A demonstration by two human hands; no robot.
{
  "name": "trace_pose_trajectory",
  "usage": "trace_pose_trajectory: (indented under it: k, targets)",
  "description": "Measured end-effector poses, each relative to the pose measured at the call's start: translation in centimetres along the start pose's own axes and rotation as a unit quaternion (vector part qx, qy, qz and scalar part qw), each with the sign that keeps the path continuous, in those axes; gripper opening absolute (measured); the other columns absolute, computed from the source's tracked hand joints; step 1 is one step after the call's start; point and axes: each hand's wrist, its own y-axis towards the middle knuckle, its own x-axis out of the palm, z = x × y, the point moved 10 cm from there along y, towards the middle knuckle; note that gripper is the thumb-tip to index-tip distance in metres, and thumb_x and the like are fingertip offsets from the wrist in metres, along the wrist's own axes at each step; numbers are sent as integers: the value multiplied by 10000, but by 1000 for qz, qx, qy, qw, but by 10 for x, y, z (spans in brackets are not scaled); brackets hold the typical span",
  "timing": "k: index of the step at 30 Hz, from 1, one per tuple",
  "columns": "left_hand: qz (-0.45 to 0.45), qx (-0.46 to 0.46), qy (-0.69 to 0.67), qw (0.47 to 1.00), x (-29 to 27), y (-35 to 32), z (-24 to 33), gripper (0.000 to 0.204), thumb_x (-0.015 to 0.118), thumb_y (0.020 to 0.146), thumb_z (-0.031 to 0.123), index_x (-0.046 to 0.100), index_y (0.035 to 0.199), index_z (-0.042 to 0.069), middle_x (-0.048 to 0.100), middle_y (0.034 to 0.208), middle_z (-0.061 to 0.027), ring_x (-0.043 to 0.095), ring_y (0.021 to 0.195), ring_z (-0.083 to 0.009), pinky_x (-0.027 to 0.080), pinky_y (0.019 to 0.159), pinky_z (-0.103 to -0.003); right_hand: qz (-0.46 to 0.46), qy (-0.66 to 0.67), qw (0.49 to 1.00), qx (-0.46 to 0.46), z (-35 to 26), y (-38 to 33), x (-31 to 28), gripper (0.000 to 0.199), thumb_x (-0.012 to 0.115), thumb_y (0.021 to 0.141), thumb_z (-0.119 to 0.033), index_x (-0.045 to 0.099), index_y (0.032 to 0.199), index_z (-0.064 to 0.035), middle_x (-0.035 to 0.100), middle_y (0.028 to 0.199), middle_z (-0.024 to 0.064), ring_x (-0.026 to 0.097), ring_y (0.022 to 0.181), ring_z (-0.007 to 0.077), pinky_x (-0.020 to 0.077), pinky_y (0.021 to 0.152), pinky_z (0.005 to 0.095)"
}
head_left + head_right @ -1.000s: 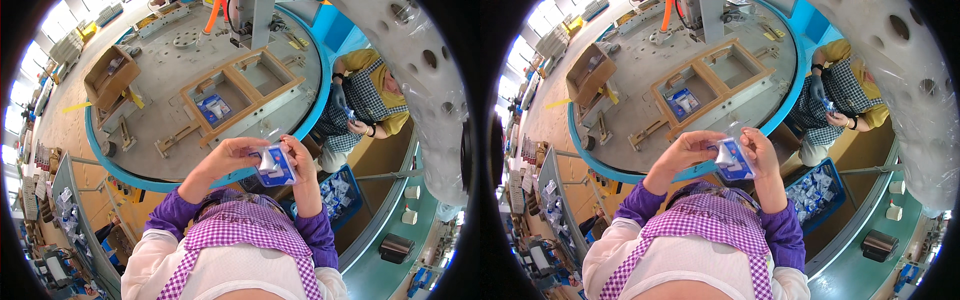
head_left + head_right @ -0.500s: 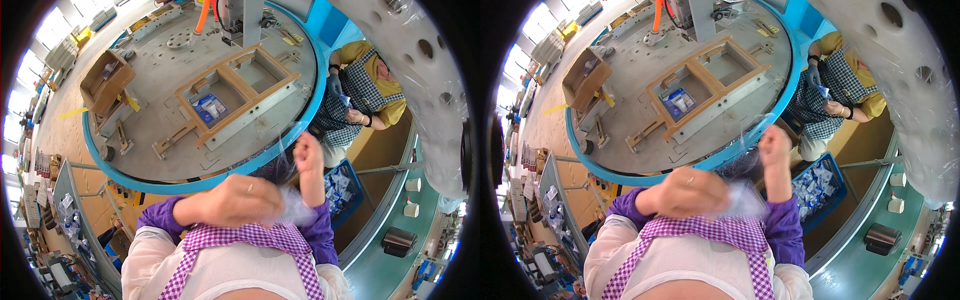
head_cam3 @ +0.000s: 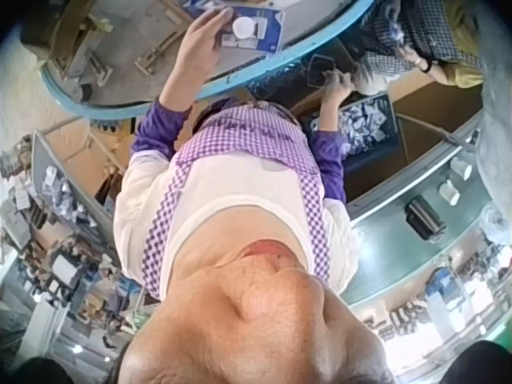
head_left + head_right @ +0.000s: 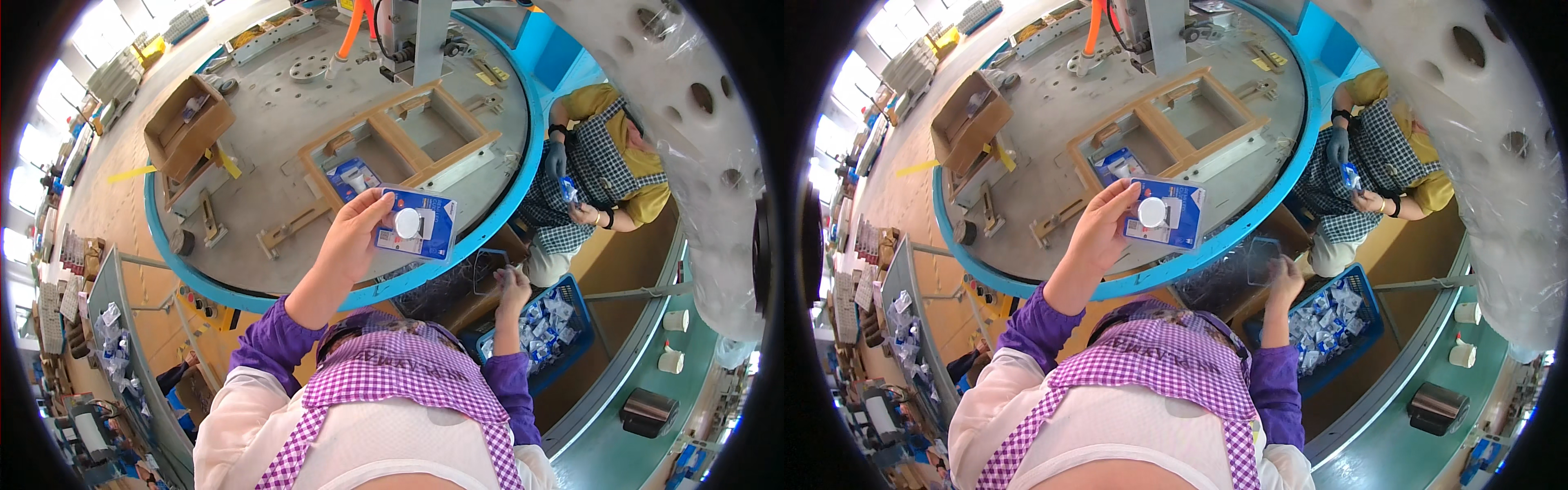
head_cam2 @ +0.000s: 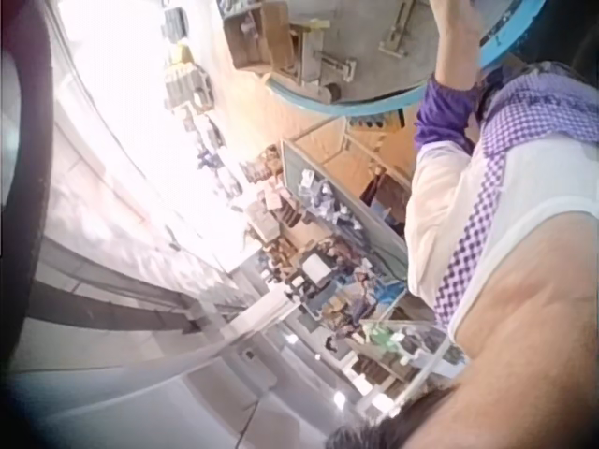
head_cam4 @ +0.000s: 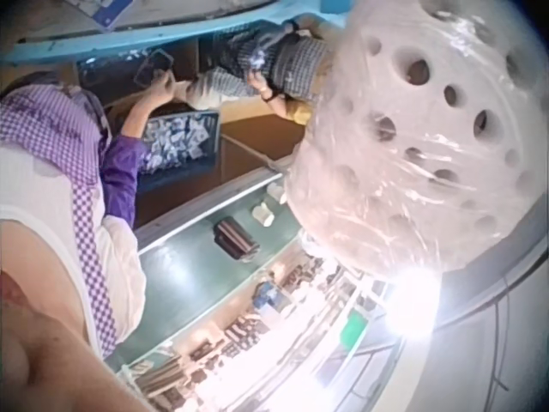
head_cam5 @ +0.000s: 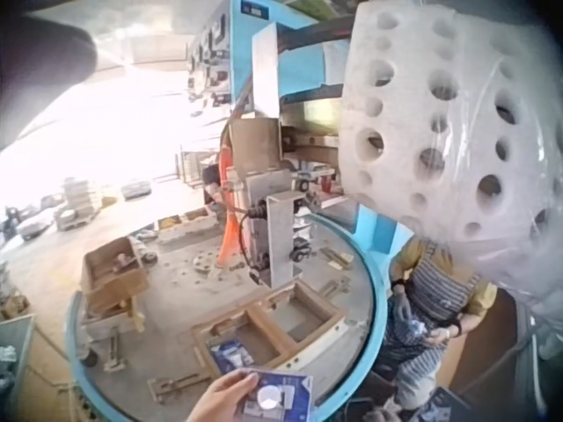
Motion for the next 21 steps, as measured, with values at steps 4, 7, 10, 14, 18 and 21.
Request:
trace_pose_trajectory:
  k: [4, 7, 10, 14, 18, 21]
  targets:
    - [-12, -46, 0, 999, -3, 7, -15, 140, 550, 897, 180, 567, 951, 52, 592, 814, -13, 568, 719, -83, 498, 624, -243, -5, -375, 909, -179, -2, -10, 22, 356, 624, 814, -147, 578, 1111, 42, 644, 875, 130, 622, 769, 183, 478, 736, 249]
    - [-17, -48, -2, 999, -10, 6, -20, 148, 546, 899, 175, 566, 975, 50, 605, 842, -15, 587, 738, -86, 507, 636, -238, -80, -261, 945, -178, -47, -29, 55, 254, 574, 847, -131, 597, 1033, 41, 647, 859, 101, 602, 747, 145, 469, 708, 256]
    - [-44, -46, 17, 998, -7, 3, -20, 153, 547, 899, 169, 570, 986, 46, 613, 861, -6, 594, 754, -71, 507, 662, -223, -207, -105, 968, -91, -120, -77, 106, 224, 546, 873, -144, 596, 998, 36, 642, 856, 83, 584, 737, 121, 446, 659, 251]
    - [-41, 5, 108, 993, 6, -3, -14, 186, 540, 906, 196, 572, 981, 29, 591, 810, 12, 554, 724, -53, 474, 640, -211, -347, 57, 936, -25, -165, -123, 155, 237, 544, 900, -167, 566, 1044, 20, 595, 795, 15, 519, 664, 58, 367, 551, 184]
    - [-107, 20, 168, 980, 15, -12, -12, 174, 566, 889, 165, 584, 986, 21, 587, 799, 18, 543, 724, -43, 460, 639, -199, -378, 63, 923, -29, -172, -139, 165, 184, 604, 864, -130, 559, 971, 13, 557, 776, -5, 438, 616, 43, 346, 551, 160]
    - [-112, 13, 179, 977, 18, -18, -8, 167, 639, 835, 143, 624, 961, 35, 608, 823, -1, 554, 727, -50, 461, 635, -191, -392, 43, 917, -62, -178, -150, 162, 126, 606, 856, -79, 561, 935, 10, 574, 833, 6, 495, 707, 55, 407, 633, 189]
